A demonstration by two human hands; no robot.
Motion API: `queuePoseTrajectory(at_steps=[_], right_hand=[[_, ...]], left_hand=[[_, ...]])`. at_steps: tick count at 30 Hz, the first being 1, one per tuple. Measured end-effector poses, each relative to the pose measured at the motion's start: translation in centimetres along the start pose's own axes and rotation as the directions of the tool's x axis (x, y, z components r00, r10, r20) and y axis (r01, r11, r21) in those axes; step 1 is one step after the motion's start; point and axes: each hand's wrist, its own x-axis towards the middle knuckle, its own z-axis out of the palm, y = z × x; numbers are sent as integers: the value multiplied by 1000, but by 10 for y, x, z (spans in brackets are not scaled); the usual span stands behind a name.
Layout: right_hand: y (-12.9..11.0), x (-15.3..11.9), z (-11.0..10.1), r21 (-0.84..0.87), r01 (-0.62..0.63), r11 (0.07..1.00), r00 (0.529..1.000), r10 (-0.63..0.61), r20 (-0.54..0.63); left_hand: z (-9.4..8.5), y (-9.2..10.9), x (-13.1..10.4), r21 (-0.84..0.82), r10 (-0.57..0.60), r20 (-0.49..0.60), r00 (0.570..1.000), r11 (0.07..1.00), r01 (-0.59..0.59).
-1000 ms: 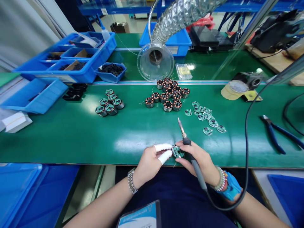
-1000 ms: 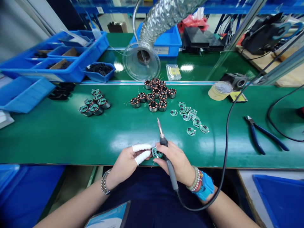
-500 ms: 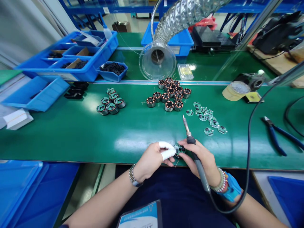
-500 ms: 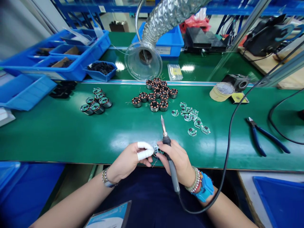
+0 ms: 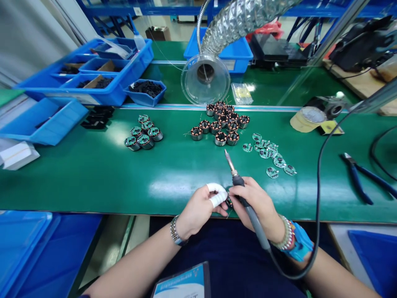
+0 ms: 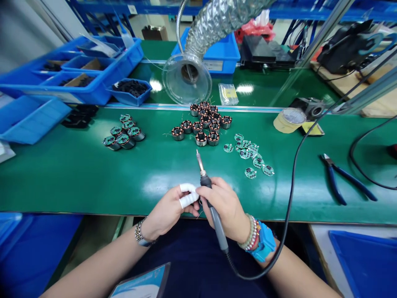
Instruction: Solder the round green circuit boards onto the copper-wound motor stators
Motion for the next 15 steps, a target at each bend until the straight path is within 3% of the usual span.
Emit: queuePoseTrajectory(at_steps=[5,7,15], right_hand=[[-8,-5,-17,75,-130,989,983,139,-120],[-10,-8,-26,100,-158,982,979,169,-114],[-15,-10,-54,107,-105,989,990,114,-81]], left_hand=[[-1,3,0,4,-30,9,1000,1000,30],[-2,4,1,30,-35,13,999,999,35],[-3,3,4,94,-20,13,1000,995,18]])
